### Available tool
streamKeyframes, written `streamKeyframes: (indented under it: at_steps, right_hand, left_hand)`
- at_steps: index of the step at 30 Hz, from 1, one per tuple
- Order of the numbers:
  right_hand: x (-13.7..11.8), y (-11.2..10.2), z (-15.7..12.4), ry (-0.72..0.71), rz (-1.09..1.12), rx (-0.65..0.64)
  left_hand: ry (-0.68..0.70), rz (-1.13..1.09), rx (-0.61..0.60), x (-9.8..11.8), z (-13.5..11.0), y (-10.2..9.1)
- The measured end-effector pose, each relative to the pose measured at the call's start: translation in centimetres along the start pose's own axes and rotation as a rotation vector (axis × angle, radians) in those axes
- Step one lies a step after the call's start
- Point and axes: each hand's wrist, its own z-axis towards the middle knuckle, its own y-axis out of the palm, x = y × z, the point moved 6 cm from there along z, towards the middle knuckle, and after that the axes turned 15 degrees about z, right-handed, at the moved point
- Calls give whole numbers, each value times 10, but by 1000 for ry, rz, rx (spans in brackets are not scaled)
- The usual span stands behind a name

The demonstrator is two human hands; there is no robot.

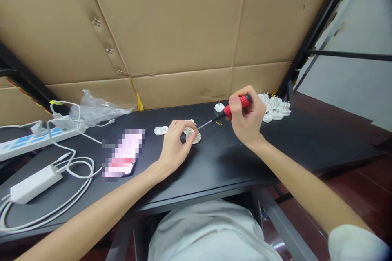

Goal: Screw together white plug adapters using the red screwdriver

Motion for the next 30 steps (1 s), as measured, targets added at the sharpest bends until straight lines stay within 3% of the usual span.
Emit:
streamKeyframes:
  at_steps: [30]
  right_hand:
    - [-3, 0, 0, -48, -88, -26]
  left_hand:
    - [-12, 93, -29, 3, 2, 0]
